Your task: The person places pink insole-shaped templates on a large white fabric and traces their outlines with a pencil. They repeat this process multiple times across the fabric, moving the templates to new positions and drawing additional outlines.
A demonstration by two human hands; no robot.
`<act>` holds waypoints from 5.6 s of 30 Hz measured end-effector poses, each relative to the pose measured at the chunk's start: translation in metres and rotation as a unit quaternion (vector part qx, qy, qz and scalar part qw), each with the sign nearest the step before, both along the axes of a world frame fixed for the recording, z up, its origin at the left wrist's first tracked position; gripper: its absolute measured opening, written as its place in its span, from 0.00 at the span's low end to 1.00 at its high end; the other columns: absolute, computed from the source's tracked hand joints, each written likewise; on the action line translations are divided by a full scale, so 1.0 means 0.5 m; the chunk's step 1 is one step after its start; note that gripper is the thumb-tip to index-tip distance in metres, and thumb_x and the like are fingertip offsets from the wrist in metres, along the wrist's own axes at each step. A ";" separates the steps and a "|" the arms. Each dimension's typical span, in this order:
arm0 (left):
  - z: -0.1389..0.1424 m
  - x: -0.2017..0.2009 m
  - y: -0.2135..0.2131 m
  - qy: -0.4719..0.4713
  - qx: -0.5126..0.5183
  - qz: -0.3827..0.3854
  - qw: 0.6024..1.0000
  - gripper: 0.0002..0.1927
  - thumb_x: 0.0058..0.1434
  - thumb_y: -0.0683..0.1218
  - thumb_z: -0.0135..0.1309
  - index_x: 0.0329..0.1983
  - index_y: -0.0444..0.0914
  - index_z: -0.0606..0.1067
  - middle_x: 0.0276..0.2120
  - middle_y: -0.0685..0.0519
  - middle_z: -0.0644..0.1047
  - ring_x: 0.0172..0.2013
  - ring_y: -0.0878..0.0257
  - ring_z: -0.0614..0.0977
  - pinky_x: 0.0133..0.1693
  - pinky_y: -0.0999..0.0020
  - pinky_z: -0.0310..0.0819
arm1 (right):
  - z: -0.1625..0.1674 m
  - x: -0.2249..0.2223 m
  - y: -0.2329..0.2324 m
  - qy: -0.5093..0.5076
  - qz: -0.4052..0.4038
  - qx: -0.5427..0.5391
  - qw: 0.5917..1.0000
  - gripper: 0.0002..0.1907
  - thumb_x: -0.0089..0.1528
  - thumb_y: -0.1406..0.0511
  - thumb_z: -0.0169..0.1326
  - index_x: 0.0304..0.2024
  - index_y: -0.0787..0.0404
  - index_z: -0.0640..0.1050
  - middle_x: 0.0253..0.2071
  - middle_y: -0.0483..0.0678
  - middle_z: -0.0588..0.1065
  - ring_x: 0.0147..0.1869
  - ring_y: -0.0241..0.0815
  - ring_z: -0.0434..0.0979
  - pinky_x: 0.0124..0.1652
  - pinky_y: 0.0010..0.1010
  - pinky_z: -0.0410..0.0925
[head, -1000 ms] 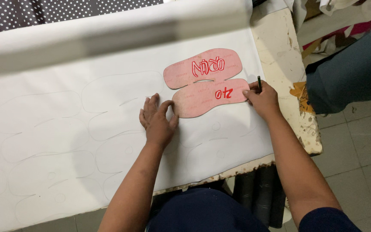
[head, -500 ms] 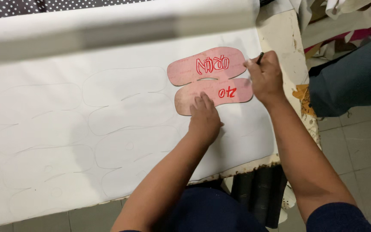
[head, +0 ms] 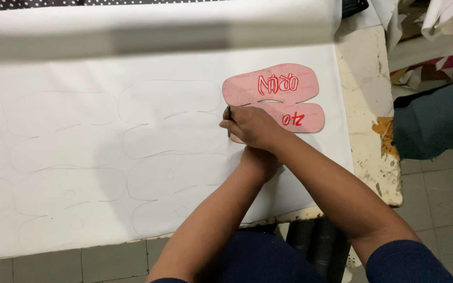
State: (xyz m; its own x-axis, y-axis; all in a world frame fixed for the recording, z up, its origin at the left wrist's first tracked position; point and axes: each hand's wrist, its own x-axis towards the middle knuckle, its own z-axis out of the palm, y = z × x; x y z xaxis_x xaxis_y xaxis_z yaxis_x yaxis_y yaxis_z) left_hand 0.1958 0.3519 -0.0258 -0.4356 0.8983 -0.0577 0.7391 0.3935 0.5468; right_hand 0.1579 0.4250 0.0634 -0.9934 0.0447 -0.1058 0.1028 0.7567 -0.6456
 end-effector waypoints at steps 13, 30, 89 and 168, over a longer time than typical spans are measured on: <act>0.062 -0.028 -0.014 0.033 -0.009 0.021 0.999 0.33 0.57 0.47 0.56 0.64 0.26 0.64 0.69 0.39 0.60 0.64 0.41 0.63 0.57 0.46 0.66 | 0.013 -0.003 0.139 0.001 -0.077 0.093 0.993 0.11 0.66 0.58 0.52 0.39 0.58 0.79 0.34 0.48 0.80 0.38 0.50 0.80 0.38 0.41 0.71; 0.083 -0.033 -0.025 -0.196 -0.040 0.104 0.974 0.32 0.68 0.40 0.38 0.75 0.31 0.54 0.65 0.34 0.62 0.59 0.37 0.68 0.58 0.48 0.67 | -0.024 -0.151 0.089 0.103 -0.038 0.023 0.994 0.12 0.68 0.58 0.55 0.40 0.62 0.76 0.30 0.53 0.78 0.35 0.54 0.78 0.37 0.41 0.70; 0.049 -0.235 0.098 -0.324 -0.208 0.002 0.923 0.44 0.74 0.67 0.20 0.55 0.30 0.80 0.53 0.35 0.83 0.51 0.45 0.83 0.59 0.55 0.71 | -0.047 0.211 0.028 0.165 -0.111 -0.073 0.977 0.07 0.65 0.67 0.55 0.45 0.61 0.79 0.37 0.52 0.79 0.39 0.50 0.80 0.40 0.37 0.73; 0.113 -0.088 -0.017 0.008 -0.085 -0.037 0.996 0.22 0.63 0.48 0.52 0.56 0.31 0.74 0.73 0.52 0.58 0.66 0.50 0.65 0.60 0.58 0.67 | -0.097 0.115 0.219 0.187 -0.312 -0.102 0.926 0.09 0.69 0.63 0.51 0.40 0.64 0.77 0.35 0.50 0.80 0.38 0.41 0.80 0.41 0.33 0.73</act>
